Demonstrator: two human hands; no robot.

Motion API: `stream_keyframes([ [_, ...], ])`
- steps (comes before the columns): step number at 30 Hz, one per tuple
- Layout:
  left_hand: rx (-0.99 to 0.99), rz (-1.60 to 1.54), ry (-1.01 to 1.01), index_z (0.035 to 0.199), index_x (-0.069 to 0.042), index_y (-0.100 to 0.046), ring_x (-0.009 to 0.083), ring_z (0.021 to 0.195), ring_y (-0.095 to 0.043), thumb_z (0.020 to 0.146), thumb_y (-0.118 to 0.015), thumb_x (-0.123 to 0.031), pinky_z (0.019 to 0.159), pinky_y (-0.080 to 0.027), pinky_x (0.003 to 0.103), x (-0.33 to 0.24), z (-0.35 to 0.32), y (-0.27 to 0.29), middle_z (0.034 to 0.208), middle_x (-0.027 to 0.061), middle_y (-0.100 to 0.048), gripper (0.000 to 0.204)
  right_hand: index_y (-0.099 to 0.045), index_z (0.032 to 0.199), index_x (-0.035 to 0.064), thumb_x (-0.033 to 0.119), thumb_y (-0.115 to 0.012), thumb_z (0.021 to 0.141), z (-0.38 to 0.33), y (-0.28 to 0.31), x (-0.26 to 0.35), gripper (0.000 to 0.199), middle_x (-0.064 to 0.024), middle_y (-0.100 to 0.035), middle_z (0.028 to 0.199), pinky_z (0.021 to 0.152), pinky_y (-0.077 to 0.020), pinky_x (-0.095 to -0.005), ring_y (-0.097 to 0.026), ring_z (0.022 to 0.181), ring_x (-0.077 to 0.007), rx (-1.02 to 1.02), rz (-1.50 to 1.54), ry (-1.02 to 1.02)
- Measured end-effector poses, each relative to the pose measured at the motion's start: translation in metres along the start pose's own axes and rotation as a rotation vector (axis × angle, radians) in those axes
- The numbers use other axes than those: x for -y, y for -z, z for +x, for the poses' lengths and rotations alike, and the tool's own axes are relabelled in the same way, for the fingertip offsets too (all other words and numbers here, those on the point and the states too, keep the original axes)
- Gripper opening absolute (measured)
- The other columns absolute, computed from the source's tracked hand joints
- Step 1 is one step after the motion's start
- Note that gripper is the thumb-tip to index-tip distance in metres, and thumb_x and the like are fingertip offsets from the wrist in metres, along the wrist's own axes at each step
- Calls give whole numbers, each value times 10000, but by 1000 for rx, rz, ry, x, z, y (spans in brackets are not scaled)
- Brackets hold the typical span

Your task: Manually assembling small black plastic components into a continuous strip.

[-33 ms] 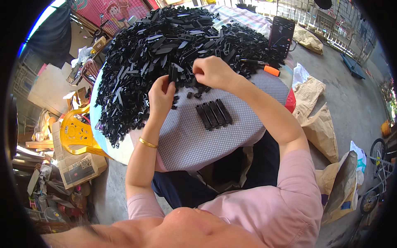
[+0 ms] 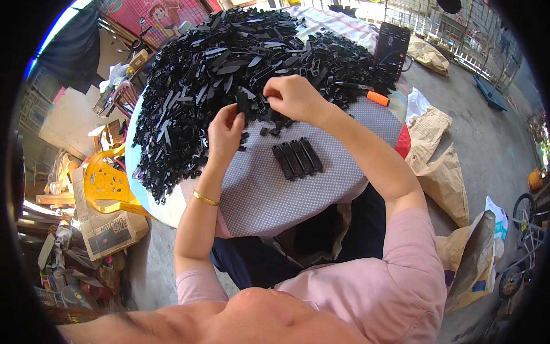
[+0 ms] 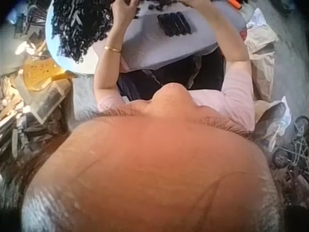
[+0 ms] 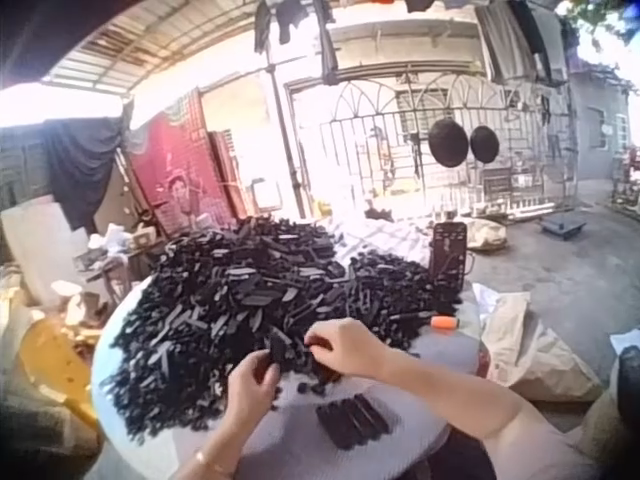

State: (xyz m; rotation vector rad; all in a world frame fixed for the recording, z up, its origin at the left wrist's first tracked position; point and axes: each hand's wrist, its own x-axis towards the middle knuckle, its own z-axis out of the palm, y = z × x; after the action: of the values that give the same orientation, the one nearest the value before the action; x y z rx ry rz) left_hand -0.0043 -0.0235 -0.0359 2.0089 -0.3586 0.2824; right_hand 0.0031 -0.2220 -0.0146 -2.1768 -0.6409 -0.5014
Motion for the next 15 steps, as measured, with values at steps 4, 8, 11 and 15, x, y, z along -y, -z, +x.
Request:
stream_keyframes([
  [4, 309, -746, 158, 1266, 37, -405, 188, 880, -604, 912, -465, -72, 798, -509, 294, 5, -1, -6, 1042, 135, -587, 375, -645, 966, 17, 12, -601, 794, -3, -13, -6, 177, -72, -611, 782, 579, -450, -225, -561, 640, -126, -205, 89, 157],
  [8, 409, -959, 265, 1256, 22, -428, 171, 863, -606, 909, -483, -109, 767, -513, 288, 3, -4, -5, 1032, 110, -588, 375, -641, 950, 11, 28, -629, 780, -15, -14, 4, 172, -102, -620, 800, 597, -478, -266, -605, 674, -185, -272, 197, 47],
  [11, 468, -1025, 310, 1253, 20, -431, 156, 836, -600, 909, -481, -106, 734, -513, 273, 4, -7, -5, 1015, 99, -585, 370, -620, 912, 8, 48, -651, 771, -17, -14, 5, 151, -101, -622, 831, 593, -484, -261, -608, 699, -181, -293, 154, 87],
  [15, 411, -1011, 333, 1238, 21, -445, 139, 787, -584, 908, -479, -103, 702, -502, 248, -2, -8, -9, 969, 72, -581, 355, -577, 892, 49, 62, -649, 766, -16, -15, 4, 145, -83, -623, 888, 664, -498, -315, -608, 752, -244, -325, 54, 327],
])
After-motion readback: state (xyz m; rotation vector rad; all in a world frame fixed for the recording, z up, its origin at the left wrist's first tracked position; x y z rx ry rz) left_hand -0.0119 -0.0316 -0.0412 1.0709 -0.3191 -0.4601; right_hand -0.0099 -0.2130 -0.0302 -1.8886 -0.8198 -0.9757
